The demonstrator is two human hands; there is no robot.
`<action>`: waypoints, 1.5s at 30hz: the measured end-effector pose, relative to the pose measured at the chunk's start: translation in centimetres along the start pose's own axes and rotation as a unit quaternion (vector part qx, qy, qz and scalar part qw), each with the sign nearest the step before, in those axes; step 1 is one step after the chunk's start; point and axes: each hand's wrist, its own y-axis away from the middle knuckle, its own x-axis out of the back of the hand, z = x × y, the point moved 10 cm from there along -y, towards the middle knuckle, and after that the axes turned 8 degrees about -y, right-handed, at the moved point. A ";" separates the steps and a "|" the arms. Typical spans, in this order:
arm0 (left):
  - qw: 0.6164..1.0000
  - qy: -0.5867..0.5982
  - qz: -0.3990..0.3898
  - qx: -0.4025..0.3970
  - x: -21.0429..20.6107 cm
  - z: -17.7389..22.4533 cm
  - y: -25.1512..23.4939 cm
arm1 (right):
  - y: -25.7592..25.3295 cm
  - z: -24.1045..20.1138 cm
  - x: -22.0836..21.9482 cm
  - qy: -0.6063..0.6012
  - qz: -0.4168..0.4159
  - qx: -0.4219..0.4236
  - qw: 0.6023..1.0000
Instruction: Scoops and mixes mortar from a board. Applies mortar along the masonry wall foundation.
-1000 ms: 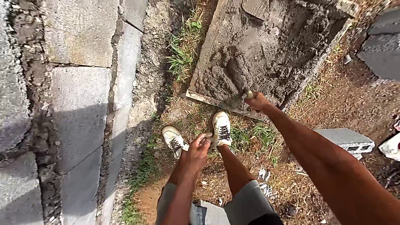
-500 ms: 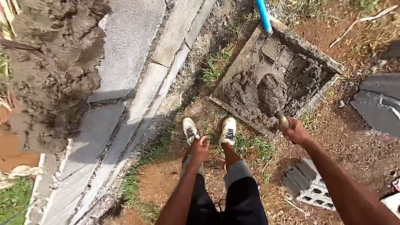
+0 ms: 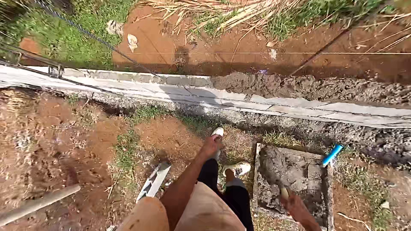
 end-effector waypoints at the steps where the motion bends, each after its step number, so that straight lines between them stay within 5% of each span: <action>1: 1.000 0.030 -0.001 0.005 0.5 -0.5 0.4 | -0.7 -2.8 -1.0 0.011 -0.027 0.005 1.000; 6: 0.984 0.175 0.017 0.023 5.7 -0.2 0.7 | -4.0 -19.0 -4.1 0.139 -0.118 0.027 0.983; 12: 0.967 0.234 0.103 0.005 15.5 -0.8 -3.2 | -7.2 -41.4 -5.4 0.341 -0.121 0.119 0.925; 16: 0.959 0.252 0.133 0.011 22.1 -0.5 -4.4 | -9.7 -53.1 -5.9 0.463 -0.062 0.163 0.869; 21: 0.951 0.265 0.159 0.003 25.8 -3.6 -8.9 | -12.1 -62.0 -7.4 0.570 0.102 0.201 0.790; 28: 0.965 0.224 0.132 0.034 24.5 -4.6 -13.2 | -16.6 -62.8 -12.2 0.608 0.145 0.201 0.754; 34: 0.976 0.183 0.121 -0.016 24.9 0.3 -15.5 | -15.2 -61.2 -10.7 0.589 0.156 0.223 0.761; 40: 0.983 0.015 0.172 -0.068 29.3 4.2 -17.7 | -12.9 -58.0 -8.0 0.556 0.214 0.213 0.775; 45: 0.962 -0.149 0.126 -0.188 30.3 9.6 -20.2 | -10.9 -56.9 -5.2 0.555 0.236 0.182 0.777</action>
